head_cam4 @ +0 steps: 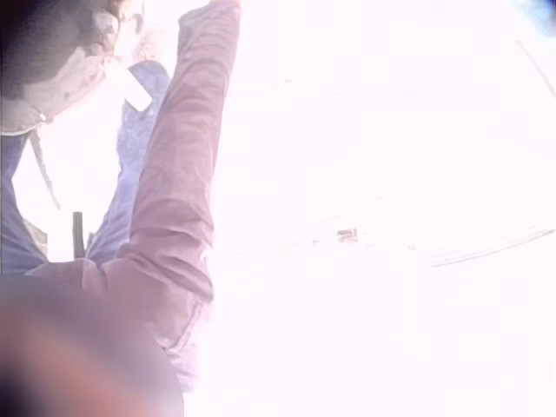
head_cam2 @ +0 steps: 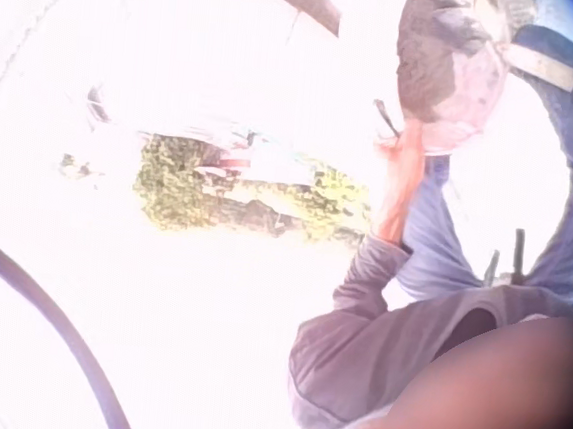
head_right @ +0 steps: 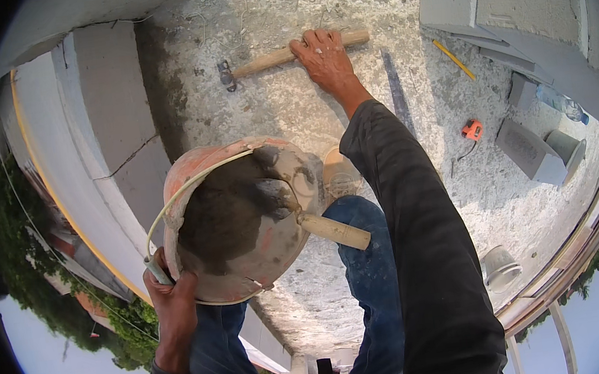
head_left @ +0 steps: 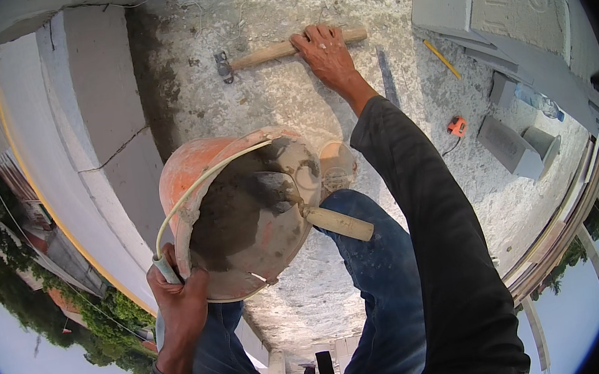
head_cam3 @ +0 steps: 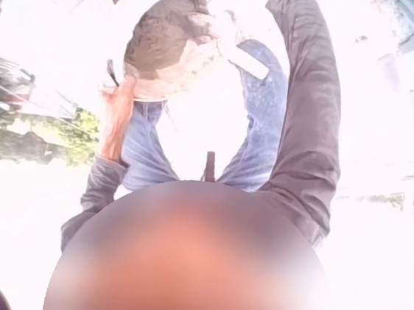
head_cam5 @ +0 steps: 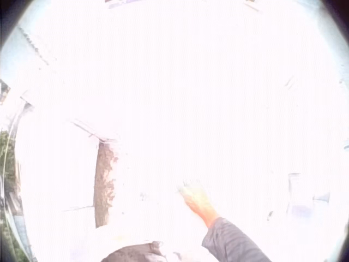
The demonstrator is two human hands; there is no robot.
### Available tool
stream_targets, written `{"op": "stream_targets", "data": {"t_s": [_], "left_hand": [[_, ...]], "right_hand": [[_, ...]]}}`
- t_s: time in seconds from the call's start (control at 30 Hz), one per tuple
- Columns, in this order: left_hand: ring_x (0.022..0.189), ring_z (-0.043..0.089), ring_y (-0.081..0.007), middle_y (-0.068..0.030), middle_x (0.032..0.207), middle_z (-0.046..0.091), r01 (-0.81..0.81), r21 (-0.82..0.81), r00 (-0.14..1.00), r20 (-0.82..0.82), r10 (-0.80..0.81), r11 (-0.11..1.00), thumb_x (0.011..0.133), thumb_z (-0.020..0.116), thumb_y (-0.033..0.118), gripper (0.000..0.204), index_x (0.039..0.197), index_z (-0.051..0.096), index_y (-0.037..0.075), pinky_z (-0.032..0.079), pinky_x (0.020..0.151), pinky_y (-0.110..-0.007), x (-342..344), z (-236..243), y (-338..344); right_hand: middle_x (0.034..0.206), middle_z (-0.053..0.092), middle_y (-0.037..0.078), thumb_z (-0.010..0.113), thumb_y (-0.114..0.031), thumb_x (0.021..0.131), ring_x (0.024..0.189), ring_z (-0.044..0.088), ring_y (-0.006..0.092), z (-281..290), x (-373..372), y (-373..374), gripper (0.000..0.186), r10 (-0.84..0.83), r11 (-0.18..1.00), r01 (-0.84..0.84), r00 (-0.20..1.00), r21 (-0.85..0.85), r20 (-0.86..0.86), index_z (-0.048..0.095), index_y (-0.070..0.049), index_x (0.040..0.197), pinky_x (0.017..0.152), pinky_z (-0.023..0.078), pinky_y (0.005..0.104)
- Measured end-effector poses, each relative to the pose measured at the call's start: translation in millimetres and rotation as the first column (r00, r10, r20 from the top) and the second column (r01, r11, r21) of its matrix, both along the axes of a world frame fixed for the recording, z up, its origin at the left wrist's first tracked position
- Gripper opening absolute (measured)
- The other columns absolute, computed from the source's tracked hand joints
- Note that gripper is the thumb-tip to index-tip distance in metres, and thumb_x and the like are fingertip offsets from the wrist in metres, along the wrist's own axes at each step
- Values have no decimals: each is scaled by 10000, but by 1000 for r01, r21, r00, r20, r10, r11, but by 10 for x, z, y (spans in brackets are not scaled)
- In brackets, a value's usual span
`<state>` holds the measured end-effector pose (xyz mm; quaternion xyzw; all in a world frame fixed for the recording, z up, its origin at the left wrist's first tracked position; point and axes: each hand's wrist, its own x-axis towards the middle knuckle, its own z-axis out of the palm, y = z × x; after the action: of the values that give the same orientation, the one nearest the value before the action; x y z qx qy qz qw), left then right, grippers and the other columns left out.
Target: The person hammers nails into a curved roof edge, then ties a string between nails to create a guide line. They pour water along the line, mix cement in a bucket, and apply cement into the joints between roof tiles using a trowel.
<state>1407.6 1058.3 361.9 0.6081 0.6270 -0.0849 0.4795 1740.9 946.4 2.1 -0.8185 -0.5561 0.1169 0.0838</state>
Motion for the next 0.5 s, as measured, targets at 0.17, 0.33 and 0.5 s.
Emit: {"op": "stream_targets", "data": {"t_s": [0.17, 0.33, 0.5], "left_hand": [[976, 603, -129, -20, 1040, 663, -194, -124, 952, 217, 217, 973, 816, 634, -36, 355, 1170, 652, -23, 487, 903, -308, 412, -194, 58], [1138, 667, -227, -76, 1177, 673, -353, -283, 853, 293, 431, 892, 841, 638, -78, 383, 1215, 619, 1, 527, 1065, -403, 633, -591, 86], [1128, 657, -253, -106, 1209, 645, -365, -486, 722, 391, 571, 794, 850, 638, -66, 349, 1189, 606, 10, 561, 1081, -440, 692, -1699, 66]], "right_hand": [[1141, 557, 108, 683, -263, 1036, 1118, 532, 318, 226, 397, -492, 282, -401, 915, 395, 914, 86, 66, 646, -134, 1283, 947, 400, 507], [1218, 570, 158, 691, -248, 1024, 1134, 543, 365, 547, 427, -1417, 458, -638, 753, 632, 770, 186, -34, 605, -105, 1450, 972, 423, 513], [1284, 571, 224, 642, -232, 1051, 1160, 615, 460, 1578, -1070, -3081, 451, -868, 435, 882, 359, -180, -343, 549, -75, 1464, 961, 536, 548]]}}
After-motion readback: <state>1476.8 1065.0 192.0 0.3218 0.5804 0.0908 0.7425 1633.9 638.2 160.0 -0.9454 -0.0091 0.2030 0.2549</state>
